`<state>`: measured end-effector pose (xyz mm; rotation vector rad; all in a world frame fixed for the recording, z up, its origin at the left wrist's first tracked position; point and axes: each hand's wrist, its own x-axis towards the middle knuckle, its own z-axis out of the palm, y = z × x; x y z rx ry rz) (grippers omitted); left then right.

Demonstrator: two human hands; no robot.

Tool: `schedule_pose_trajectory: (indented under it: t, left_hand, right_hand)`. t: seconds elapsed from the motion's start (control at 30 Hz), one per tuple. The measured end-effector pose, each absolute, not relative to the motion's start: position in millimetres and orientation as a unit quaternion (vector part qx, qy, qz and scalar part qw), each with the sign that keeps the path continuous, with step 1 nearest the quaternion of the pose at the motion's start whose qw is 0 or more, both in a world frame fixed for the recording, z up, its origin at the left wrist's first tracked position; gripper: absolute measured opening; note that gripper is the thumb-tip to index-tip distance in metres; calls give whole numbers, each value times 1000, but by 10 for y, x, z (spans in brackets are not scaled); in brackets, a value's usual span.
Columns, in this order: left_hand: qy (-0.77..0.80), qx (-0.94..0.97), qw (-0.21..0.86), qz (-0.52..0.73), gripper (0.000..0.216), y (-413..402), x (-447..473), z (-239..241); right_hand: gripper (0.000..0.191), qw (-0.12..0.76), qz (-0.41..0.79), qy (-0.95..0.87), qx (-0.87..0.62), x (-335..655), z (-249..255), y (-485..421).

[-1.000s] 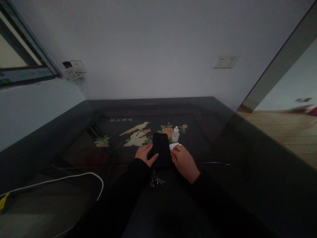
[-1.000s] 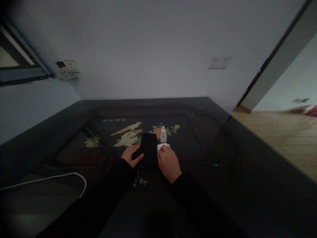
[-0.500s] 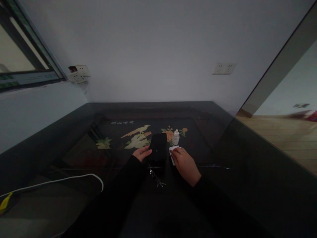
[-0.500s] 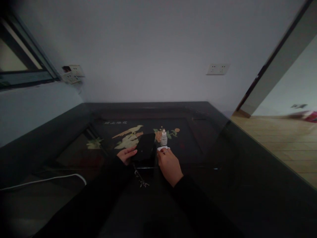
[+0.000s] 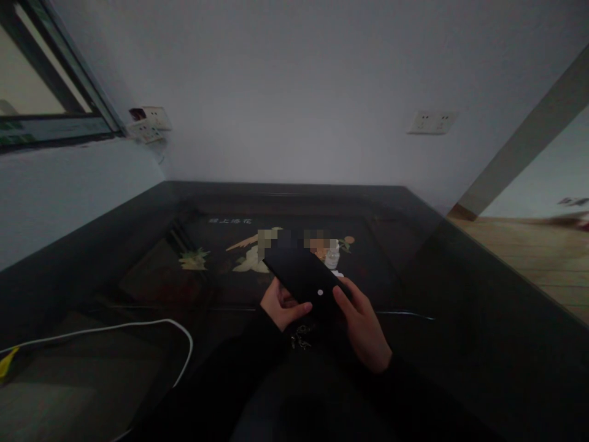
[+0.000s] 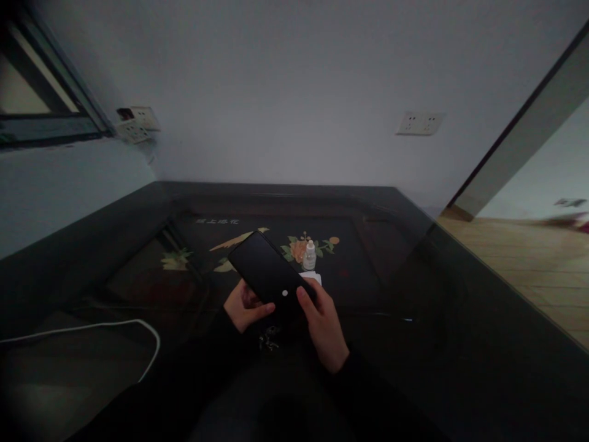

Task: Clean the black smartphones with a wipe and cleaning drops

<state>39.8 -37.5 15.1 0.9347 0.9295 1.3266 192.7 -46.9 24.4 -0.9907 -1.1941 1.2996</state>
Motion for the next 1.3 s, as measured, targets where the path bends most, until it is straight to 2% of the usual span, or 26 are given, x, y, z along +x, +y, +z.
schedule_pose_trajectory:
  t: [0.13,0.27,0.37,0.47,0.67,0.9,1.2,1.3]
  left_hand:
    - [430,380,588,571,46,-260,262,159]
    - [429,358,579,594,49,-120,55,173]
    - [411,442,606,518,59,-88,-8,162]
    - [386,492,656,423,68,-98,-3,106]
    - [376,595,608,366,52,-118,-20,-1]
    - [359,613,630,314,42,-194,28,29]
    - [381,595,629,325,42,-209,76,-46]
    - [379,595,635,314,44,-213,87,-70]
  right_hand:
    - [30,530,514,-508,-443,2025,286,-432]
    - [28,506,428,-571,-484,2174,349,-387]
    - [29,502,374,-575,-526,2273,348,-343]
    - [29,538,360,-533,-545,2330,276,-281]
    - [29,566,384,-491,-540,2353,162,-214]
    - [31,581,379,-479,-538,2363,177,-212]
    - [25,494,294,-601,-556,2392,269,-215]
    - [24,491,255,-616,-561,2402,286,-212]
